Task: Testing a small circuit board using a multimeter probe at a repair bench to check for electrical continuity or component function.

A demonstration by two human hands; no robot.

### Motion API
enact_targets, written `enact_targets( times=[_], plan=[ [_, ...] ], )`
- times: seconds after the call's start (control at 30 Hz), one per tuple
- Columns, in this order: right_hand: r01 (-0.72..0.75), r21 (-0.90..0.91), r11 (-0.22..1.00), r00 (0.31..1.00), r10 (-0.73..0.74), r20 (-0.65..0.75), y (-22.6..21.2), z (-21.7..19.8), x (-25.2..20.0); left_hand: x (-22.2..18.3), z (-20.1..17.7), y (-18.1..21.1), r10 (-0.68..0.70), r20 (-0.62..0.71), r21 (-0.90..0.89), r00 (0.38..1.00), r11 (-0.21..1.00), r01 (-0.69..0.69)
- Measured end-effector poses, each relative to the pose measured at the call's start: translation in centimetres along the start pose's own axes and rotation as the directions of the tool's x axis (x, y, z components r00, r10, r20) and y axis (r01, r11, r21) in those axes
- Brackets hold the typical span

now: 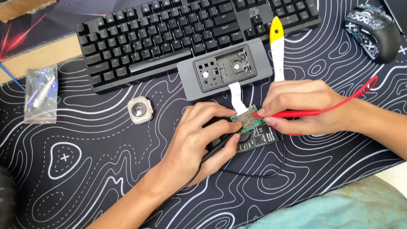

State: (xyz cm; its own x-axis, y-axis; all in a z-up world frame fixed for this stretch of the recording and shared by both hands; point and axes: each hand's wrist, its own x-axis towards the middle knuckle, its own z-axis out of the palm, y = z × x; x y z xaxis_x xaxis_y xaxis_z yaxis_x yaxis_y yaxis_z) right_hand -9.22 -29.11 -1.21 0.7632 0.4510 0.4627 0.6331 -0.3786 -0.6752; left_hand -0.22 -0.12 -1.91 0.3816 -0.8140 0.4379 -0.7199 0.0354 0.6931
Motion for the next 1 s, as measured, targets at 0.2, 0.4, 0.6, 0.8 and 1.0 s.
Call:
enact_targets(
  times=[0.2, 0.4, 0.6, 0.8, 1.0],
  plan=[
    [-0.026, -0.002, 1.0, 1.0, 0.026, 0.012, 0.0, -0.4, -0.3, -0.1, -0.1, -0.1, -0.01, 0.016, -0.024, 1.0, 1.0, 0.01],
    [-0.158, -0.017, 0.987, 0.985, 0.157, -0.068, 0.4, 0.9, -1.6, 0.1, -0.7, -0.2, -0.025, 0.05, -0.065, 0.998, 0.998, 0.028],
    [-0.173, -0.012, 0.985, 0.981, 0.171, -0.096, 0.2, 1.6, -1.8, 0.2, -1.1, -0.8, -0.013, 0.042, -0.118, 0.999, 0.993, 0.018],
    [-0.168, -0.104, 0.98, 0.986, 0.167, -0.019, 0.1, 0.7, -2.9, -0.5, 0.0, -1.5, 0.021, -0.03, -0.114, 0.999, 0.993, -0.024],
    [-0.174, -0.229, 0.958, 0.985, 0.166, -0.054, 0.3, 0.2, -3.8, -0.5, 0.3, -1.8, 0.129, -0.079, -0.136, 0.988, 0.981, -0.139]
  ],
)
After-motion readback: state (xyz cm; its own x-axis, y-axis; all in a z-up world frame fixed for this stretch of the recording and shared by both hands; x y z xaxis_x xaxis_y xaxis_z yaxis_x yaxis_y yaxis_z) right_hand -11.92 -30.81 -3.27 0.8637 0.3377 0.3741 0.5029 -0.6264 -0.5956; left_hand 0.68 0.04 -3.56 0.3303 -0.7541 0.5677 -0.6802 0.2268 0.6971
